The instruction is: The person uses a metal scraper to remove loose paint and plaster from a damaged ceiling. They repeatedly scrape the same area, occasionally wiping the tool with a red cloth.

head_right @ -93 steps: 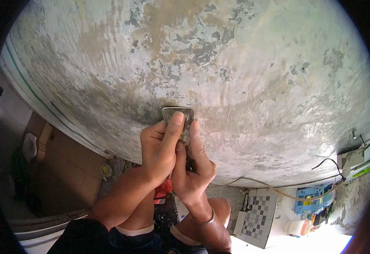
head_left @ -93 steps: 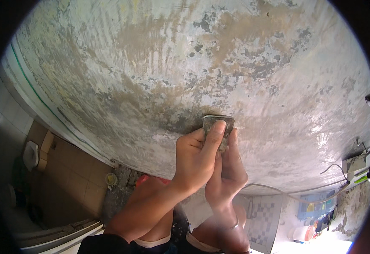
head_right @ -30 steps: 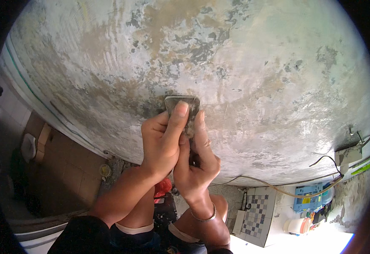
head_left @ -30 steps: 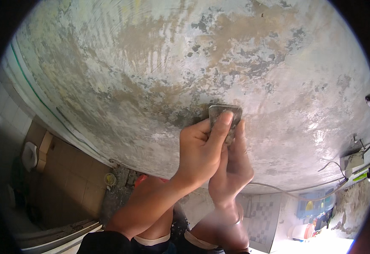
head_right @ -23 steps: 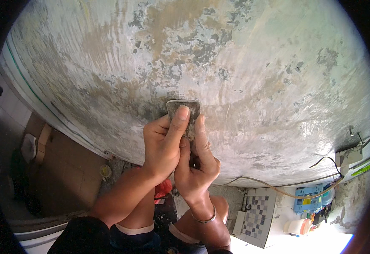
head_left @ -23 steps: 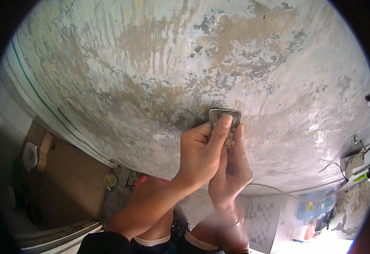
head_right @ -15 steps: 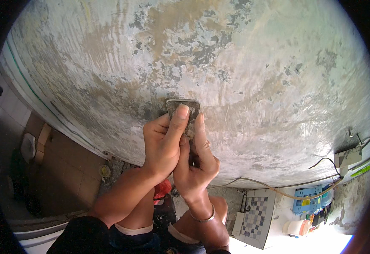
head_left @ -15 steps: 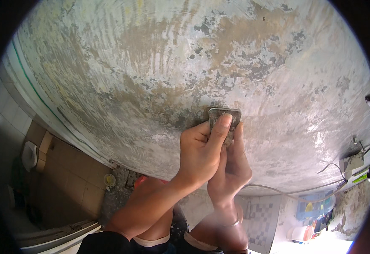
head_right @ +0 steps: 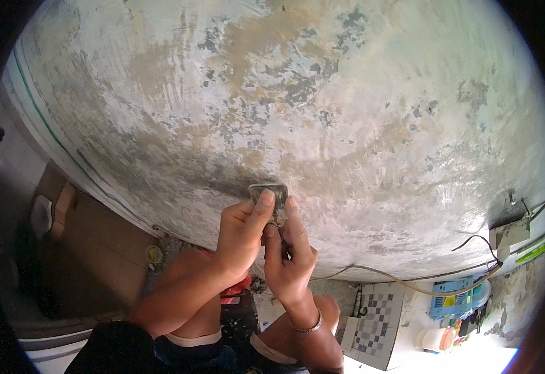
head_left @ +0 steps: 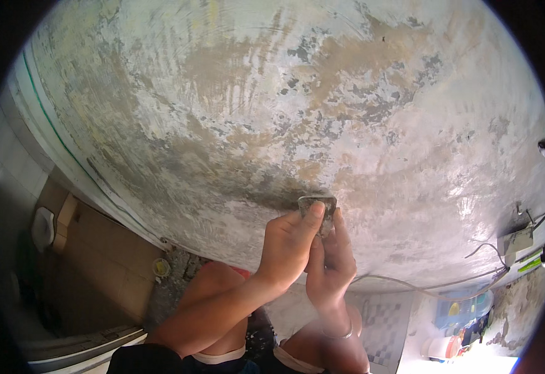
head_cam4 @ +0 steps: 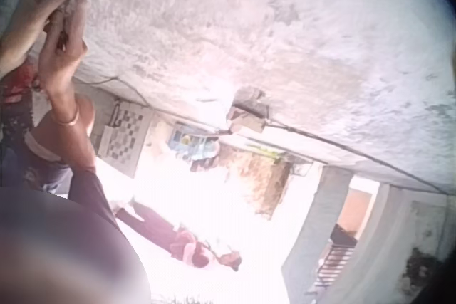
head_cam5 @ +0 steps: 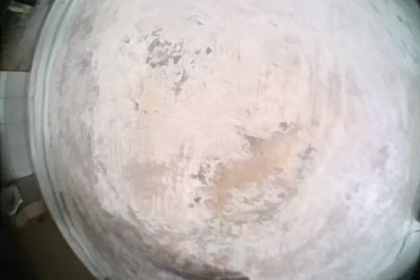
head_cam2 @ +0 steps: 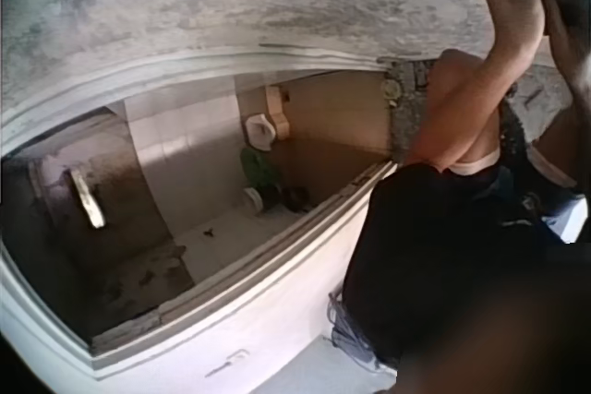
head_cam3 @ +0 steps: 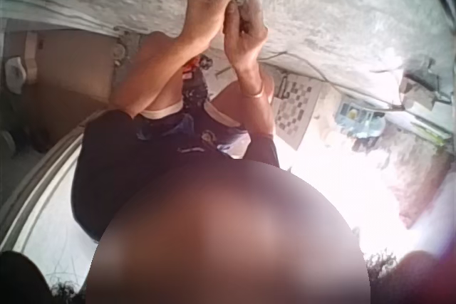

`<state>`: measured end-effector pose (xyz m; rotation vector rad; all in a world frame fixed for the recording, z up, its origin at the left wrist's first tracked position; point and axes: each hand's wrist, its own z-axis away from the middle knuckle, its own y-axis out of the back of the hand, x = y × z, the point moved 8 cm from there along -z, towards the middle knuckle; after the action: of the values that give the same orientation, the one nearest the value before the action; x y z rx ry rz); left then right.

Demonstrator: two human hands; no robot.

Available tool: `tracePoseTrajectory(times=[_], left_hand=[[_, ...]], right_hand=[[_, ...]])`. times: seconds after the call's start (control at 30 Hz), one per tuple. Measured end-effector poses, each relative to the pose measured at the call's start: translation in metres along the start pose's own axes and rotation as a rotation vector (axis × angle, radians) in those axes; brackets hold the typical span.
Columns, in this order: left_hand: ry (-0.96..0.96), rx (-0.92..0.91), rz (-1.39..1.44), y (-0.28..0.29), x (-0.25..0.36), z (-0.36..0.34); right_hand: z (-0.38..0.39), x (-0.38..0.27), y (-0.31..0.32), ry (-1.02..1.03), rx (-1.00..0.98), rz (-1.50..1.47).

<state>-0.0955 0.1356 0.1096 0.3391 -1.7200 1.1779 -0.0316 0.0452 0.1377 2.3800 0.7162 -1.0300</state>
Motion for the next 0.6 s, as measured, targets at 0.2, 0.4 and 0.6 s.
tracePoseTrajectory(times=[0.2,0.4,0.6], left_hand=[[-0.009,0.045,0.133,0.009,0.010,0.001],[-0.019,0.033,0.076,0.012,-0.003,-0.003],[-0.004,0.021,0.119,0.002,-0.019,-0.004]], right_hand=[[-0.020,-0.010,-0.015,-0.081,-0.183,0.033],[-0.013,-0.009,-0.021,0.013,-0.145,0.161],[-0.001,0.016,-0.013,0.042,-0.097,0.158]])
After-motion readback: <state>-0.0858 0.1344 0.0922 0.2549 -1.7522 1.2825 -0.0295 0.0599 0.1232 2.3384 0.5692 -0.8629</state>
